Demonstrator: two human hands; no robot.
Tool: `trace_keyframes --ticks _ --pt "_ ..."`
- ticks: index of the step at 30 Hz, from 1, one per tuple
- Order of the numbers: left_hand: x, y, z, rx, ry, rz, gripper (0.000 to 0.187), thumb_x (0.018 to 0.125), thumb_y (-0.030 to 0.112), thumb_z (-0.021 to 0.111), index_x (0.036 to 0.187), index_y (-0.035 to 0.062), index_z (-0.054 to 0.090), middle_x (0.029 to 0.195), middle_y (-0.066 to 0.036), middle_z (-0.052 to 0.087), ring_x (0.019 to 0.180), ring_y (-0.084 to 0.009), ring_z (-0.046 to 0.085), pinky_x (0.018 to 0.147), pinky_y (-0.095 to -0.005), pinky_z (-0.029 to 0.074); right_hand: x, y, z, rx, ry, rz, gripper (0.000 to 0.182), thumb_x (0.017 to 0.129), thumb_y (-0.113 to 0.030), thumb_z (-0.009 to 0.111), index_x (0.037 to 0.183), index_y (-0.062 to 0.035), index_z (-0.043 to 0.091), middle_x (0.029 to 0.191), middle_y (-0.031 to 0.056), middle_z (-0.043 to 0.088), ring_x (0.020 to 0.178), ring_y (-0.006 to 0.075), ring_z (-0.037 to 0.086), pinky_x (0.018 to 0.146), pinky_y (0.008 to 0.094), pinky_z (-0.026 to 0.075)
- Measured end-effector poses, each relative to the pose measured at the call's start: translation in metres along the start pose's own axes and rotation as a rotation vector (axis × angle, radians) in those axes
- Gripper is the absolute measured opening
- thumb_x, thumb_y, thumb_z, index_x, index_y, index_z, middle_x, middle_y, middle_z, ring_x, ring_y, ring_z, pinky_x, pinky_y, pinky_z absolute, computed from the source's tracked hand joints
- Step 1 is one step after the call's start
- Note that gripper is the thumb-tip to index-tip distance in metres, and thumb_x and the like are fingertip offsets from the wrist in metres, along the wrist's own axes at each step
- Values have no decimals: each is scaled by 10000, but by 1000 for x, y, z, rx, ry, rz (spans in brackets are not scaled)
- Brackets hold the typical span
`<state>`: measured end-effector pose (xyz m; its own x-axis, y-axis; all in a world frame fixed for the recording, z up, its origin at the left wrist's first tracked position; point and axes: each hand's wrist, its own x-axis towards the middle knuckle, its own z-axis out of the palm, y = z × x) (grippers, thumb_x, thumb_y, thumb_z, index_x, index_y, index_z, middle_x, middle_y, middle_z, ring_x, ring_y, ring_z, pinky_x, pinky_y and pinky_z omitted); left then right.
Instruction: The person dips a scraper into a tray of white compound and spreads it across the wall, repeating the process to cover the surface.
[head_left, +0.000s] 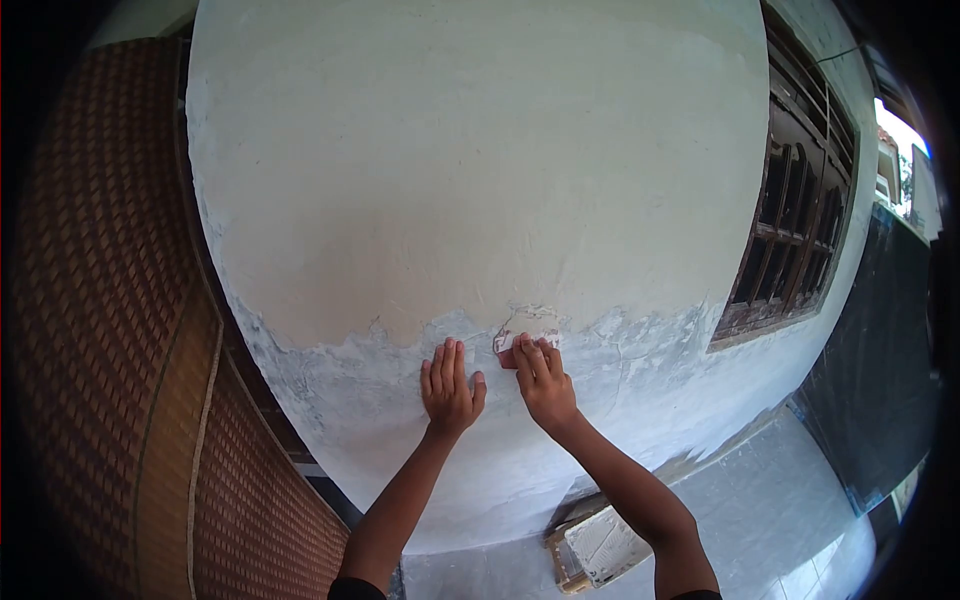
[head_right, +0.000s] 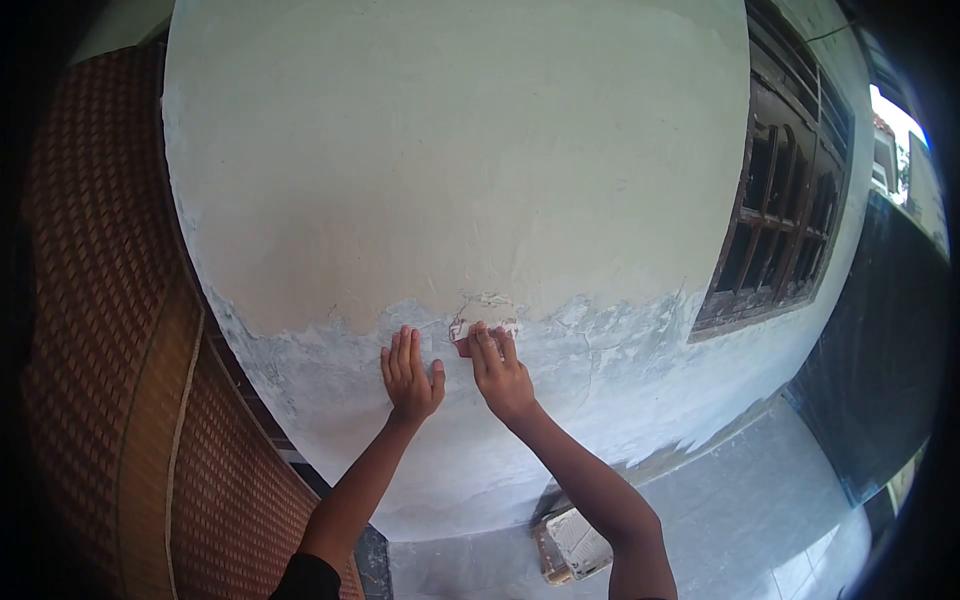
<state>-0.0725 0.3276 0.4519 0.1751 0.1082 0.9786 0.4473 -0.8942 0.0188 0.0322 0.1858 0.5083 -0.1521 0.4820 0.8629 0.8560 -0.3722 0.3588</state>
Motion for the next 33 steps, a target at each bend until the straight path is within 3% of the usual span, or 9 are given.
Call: trace_keyframes --ticks 7,11,22,33 --pt "1 0 -1 -37 -20 6 553 916 294 491 1367 -24 463 1434 -152 444 1343 -276 386 1138 -452 200 -7 6 1 -50 -42 -66 510 749 1 610 1256 28 566 1314 154 517 1046 333 599 641 283 612" --pt "1 1 -3 -74 -40 -5 559 917 288 492 1370 -36 452 1442 -164 430 1353 -288 371 1140 -459 192 -6 8 -5 -64 -36 -94 452 763 15 617 1214 30 590 1258 148 549 1006 323 605 654 293 610" --pt "3 3 -14 -157 -121 -28 608 913 264 491 1416 -53 364 1483 -187 357 1371 -336 332 1130 -509 209 -27 21 -3 -115 -54 -243 417 783 -42 620 1198 2 611 1318 159 529 1056 334 617 680 287 605" --pt "6 9 -23 -175 -197 -44 642 922 243 479 1438 -80 277 1501 -225 287 1406 -389 247 1137 -551 161 -69 25 -16 30 -176 -211 380 805 -92 624 1174 0 614 1270 134 551 1031 294 619 698 309 600"
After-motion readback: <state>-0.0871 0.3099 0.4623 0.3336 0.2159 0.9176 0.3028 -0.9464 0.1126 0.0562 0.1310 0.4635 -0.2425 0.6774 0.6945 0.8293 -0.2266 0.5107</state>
